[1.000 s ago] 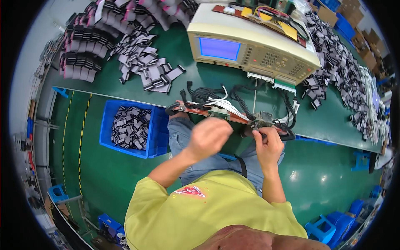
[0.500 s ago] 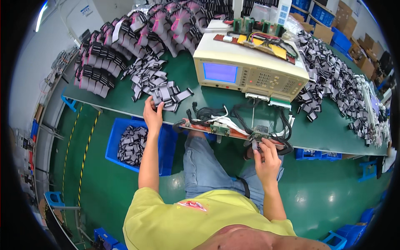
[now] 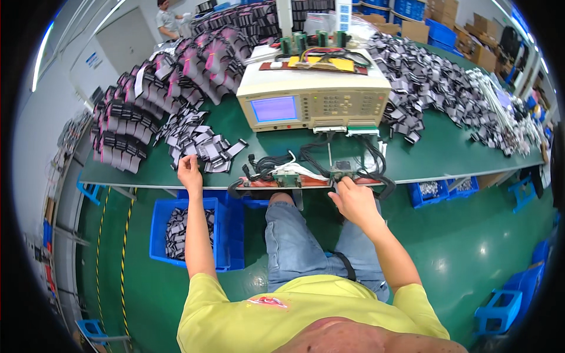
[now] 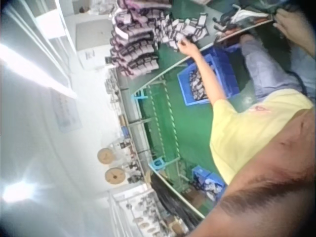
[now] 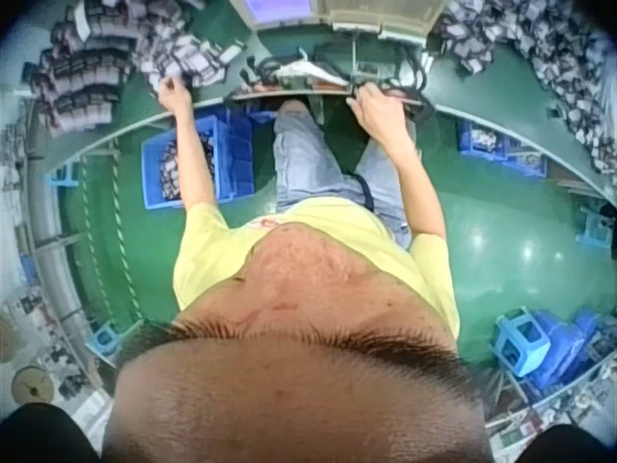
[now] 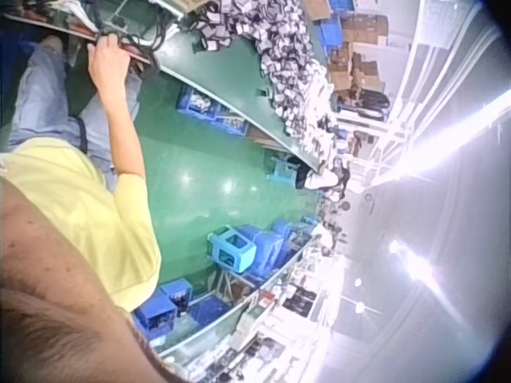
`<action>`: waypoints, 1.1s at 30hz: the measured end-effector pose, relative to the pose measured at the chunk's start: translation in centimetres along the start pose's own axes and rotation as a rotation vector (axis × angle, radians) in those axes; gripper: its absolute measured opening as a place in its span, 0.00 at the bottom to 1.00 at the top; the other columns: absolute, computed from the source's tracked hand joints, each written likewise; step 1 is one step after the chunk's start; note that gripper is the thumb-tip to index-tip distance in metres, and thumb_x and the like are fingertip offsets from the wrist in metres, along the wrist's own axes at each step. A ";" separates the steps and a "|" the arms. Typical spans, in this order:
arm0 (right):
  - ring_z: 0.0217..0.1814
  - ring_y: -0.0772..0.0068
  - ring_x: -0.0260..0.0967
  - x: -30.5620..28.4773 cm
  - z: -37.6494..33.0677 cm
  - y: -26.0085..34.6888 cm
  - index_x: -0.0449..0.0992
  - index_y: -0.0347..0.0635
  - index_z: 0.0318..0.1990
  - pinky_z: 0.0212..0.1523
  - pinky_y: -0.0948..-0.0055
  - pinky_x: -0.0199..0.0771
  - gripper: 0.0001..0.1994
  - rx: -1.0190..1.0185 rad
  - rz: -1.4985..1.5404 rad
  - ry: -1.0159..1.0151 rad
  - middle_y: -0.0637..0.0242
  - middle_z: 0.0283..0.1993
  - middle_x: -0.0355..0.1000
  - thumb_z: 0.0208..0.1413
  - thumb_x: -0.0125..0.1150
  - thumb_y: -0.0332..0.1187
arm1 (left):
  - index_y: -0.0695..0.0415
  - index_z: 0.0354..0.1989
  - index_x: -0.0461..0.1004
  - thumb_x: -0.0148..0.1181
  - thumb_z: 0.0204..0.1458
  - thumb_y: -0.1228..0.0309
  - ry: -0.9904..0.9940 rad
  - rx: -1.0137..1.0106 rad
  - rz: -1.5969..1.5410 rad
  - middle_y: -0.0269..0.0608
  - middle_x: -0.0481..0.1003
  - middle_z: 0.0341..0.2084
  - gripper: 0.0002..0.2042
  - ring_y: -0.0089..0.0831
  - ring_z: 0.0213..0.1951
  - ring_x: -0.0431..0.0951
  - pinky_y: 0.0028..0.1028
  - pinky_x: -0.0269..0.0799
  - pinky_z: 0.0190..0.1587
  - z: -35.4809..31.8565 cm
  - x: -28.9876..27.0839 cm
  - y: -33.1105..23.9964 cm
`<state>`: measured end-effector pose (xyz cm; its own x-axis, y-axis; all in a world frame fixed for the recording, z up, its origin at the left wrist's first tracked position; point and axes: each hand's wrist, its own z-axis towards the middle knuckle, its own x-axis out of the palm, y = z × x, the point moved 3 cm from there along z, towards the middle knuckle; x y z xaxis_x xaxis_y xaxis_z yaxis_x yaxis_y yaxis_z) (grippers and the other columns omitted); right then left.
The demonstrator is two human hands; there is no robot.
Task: The recorder is testing electronic ribbon cables using a specialized testing device on a factory assembly line.
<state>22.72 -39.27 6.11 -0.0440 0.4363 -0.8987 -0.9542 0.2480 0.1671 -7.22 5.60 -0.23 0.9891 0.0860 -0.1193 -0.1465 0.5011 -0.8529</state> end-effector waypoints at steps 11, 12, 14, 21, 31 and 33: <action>0.28 0.59 0.77 2.1 -0.7 0.0 0.77 0.43 0.30 0.25 0.60 0.79 0.08 0.004 0.014 -0.248 0.61 0.32 0.73 0.56 0.62 0.36 | 0.61 0.41 0.79 0.62 0.66 0.56 0.032 0.267 0.516 0.51 0.82 0.33 0.17 0.48 0.34 0.81 0.42 0.76 0.40 1.0 0.7 1.1; 0.25 0.63 0.75 2.0 -1.0 0.7 0.76 0.45 0.26 0.21 0.60 0.76 0.08 -0.026 -0.109 -0.215 0.64 0.27 0.71 0.53 0.62 0.37 | 0.62 0.41 0.79 0.62 0.66 0.55 0.034 0.258 0.514 0.51 0.83 0.35 0.18 0.48 0.36 0.83 0.42 0.76 0.41 0.8 0.8 1.0; 0.21 0.65 0.71 -0.6 -5.5 6.3 0.73 0.47 0.25 0.17 0.61 0.70 0.10 -0.293 -0.063 -0.152 0.67 0.24 0.67 0.54 0.63 0.39 | 0.61 0.41 0.79 0.62 0.66 0.53 0.022 0.210 0.505 0.51 0.83 0.36 0.19 0.48 0.37 0.83 0.42 0.77 0.42 1.0 1.4 1.9; 0.29 0.51 0.73 -5.3 -9.8 -5.6 0.72 0.42 0.27 0.28 0.55 0.74 0.16 0.100 0.300 -0.186 0.59 0.27 0.70 0.58 0.69 0.43 | 0.63 0.41 0.78 0.63 0.66 0.55 0.000 0.194 0.475 0.47 0.81 0.31 0.19 0.42 0.33 0.80 0.40 0.75 0.39 -0.2 1.5 -1.0; 0.48 0.42 0.79 -10.6 9.4 -24.1 0.74 0.42 0.52 0.46 0.47 0.82 0.20 0.212 -0.101 -0.580 0.52 0.56 0.72 0.60 0.67 0.44 | 0.66 0.49 0.74 0.63 0.67 0.70 0.013 0.257 0.104 0.41 0.78 0.41 0.11 0.28 0.42 0.78 0.27 0.75 0.49 -0.5 -3.7 1.0; 0.48 0.41 0.79 -10.4 10.6 -21.1 0.73 0.42 0.53 0.47 0.49 0.83 0.20 0.157 0.022 -0.640 0.52 0.58 0.71 0.59 0.68 0.42 | 0.66 0.49 0.74 0.63 0.67 0.73 -0.012 0.246 0.023 0.42 0.78 0.43 0.10 0.28 0.45 0.78 0.26 0.75 0.51 -2.6 -6.0 0.7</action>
<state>46.48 -39.88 16.19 0.1679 0.8586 -0.4843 -0.8986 0.3354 0.2831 -13.21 3.18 -1.45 0.9854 0.1096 -0.1303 -0.1697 0.6934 -0.7003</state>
